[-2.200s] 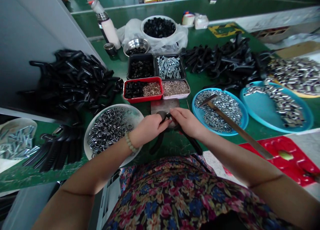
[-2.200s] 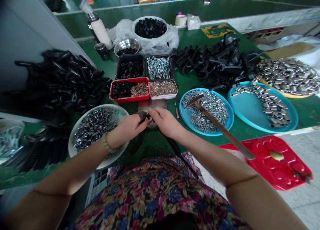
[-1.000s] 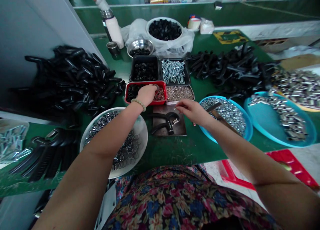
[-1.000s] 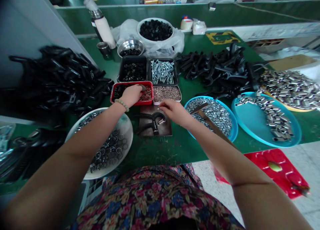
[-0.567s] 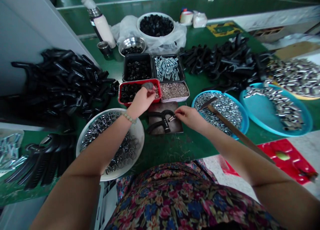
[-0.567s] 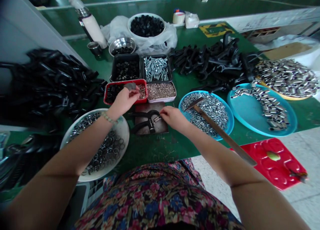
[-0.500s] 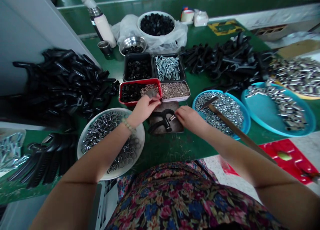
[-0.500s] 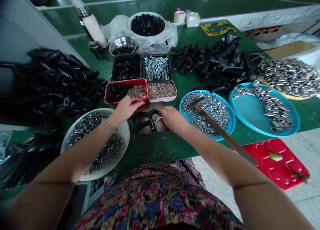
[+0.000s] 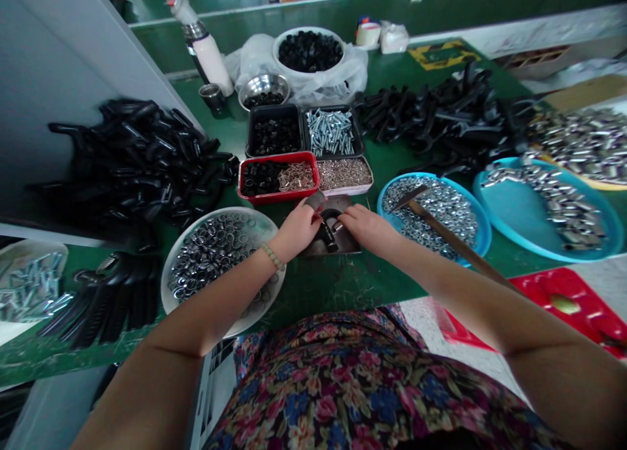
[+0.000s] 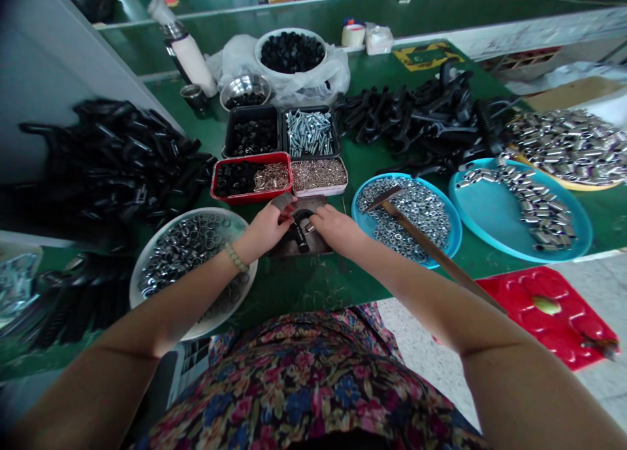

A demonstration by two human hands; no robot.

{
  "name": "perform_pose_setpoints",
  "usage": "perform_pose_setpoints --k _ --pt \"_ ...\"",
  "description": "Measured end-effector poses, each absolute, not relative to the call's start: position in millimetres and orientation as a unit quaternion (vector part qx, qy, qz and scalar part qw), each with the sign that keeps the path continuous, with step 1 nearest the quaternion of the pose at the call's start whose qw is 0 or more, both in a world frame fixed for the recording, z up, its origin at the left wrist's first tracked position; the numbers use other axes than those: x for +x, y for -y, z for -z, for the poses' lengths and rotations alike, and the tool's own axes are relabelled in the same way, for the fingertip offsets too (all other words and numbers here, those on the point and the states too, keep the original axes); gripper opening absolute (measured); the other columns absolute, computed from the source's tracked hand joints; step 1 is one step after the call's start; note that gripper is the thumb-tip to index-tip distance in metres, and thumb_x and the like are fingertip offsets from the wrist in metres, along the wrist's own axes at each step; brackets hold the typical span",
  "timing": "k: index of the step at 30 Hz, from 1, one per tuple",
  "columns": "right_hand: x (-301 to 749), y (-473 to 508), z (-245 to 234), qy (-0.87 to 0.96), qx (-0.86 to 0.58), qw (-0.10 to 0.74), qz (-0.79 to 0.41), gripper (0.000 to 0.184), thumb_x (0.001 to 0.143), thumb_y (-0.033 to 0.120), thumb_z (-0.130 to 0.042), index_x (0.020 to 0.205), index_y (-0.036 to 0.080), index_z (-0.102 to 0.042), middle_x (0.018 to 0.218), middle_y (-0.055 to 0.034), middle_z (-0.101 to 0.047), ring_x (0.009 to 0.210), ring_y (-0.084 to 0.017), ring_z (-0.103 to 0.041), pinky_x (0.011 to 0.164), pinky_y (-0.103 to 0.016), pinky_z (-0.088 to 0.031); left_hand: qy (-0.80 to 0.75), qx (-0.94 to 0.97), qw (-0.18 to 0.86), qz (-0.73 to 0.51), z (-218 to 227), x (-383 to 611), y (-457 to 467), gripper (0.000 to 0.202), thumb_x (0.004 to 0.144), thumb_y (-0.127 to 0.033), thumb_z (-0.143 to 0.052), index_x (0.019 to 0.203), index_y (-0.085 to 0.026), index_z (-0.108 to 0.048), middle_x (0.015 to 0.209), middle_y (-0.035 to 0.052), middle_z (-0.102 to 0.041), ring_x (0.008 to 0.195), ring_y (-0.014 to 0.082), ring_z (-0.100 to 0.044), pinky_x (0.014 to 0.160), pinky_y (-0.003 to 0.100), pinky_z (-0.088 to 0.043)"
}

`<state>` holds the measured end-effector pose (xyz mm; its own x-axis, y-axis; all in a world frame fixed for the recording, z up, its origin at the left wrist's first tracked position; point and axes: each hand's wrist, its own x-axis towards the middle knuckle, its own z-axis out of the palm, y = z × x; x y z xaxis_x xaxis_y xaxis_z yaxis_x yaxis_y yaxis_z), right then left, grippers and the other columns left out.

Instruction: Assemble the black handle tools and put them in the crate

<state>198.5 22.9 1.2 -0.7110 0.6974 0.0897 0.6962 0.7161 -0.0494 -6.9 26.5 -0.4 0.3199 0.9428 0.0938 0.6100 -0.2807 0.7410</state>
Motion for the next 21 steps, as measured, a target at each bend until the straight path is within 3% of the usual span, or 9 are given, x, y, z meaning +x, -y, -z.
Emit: perform_pose_setpoints --k 4,7,11,15,18,21 --pt "247.0 -19.0 -4.4 0.865 -0.494 0.087 0.031 0.041 0.096 0.033 -0.042 0.130 0.015 -0.054 0.112 -0.0151 -0.061 0.102 -0.027 -0.055 0.087 -0.041 -0.046 -0.514 0.795 0.240 -0.215 -9.3 -2.3 -22.9 0.035 0.086 -0.010 -0.050 0.120 -0.013 -0.055 0.115 0.0115 -0.057 0.091 0.0177 -0.063 0.088 0.031 -0.050" --pt "296.7 -19.6 -4.8 0.766 -0.638 0.005 0.082 0.042 0.092 0.041 -0.047 0.121 0.012 -0.058 0.109 -0.0172 -0.063 0.103 -0.034 -0.055 0.085 -0.047 -0.045 -0.496 0.832 0.200 -0.151 -10.4 -2.0 -18.6 0.024 0.092 -0.017 -0.044 0.111 -0.016 -0.059 0.122 0.0105 -0.056 0.083 0.0164 -0.064 0.083 0.030 -0.050" --pt "319.9 -14.9 -4.0 0.725 -0.681 -0.087 0.059 0.034 0.093 0.032 -0.042 0.112 0.010 -0.059 0.104 -0.0193 -0.064 0.100 -0.035 -0.058 0.080 -0.046 -0.046 -0.472 0.854 0.182 -0.118 -1.2 -9.9 -11.4 0.028 0.095 -0.017 -0.037 0.112 -0.019 -0.059 0.126 0.0071 -0.058 0.093 0.0168 -0.064 0.089 0.029 -0.049" --pt "280.7 5.6 -21.4 0.714 -0.700 0.016 -0.011 0.039 0.096 0.032 -0.032 0.124 0.012 -0.050 0.110 -0.0197 -0.064 0.085 -0.030 -0.065 0.067 -0.038 -0.047 -0.433 0.878 0.126 -0.159 8.8 -22.5 -2.0 0.030 0.091 -0.028 -0.051 0.115 -0.012 -0.060 0.127 0.0124 -0.056 0.120 0.0263 -0.051 0.108 0.043 -0.038" --pt "243.4 17.7 -40.5 0.763 -0.631 0.072 -0.119 0.037 0.097 0.035 -0.032 0.125 0.016 -0.047 0.101 -0.0140 -0.069 0.078 -0.027 -0.067 0.063 -0.033 -0.046 -0.437 0.877 0.113 -0.164 11.2 -27.8 3.5 0.034 0.087 -0.030 -0.059 0.115 -0.014 -0.062 0.129 0.0127 -0.053 0.123 0.0291 -0.046 0.112 0.050 -0.031" --pt "222.7 16.9 -49.7 0.783 -0.593 0.097 -0.160 0.036 0.097 0.035 -0.031 0.124 0.017 -0.047 0.098 -0.0123 -0.071 0.077 -0.026 -0.068 0.062 -0.032 -0.046 -0.445 0.871 0.124 -0.169 12.0 -28.4 5.4 0.035 0.086 -0.026 -0.059 0.119 -0.015 -0.061 0.130 0.0126 -0.052 0.124 0.0280 -0.046 0.114 0.051 -0.029"
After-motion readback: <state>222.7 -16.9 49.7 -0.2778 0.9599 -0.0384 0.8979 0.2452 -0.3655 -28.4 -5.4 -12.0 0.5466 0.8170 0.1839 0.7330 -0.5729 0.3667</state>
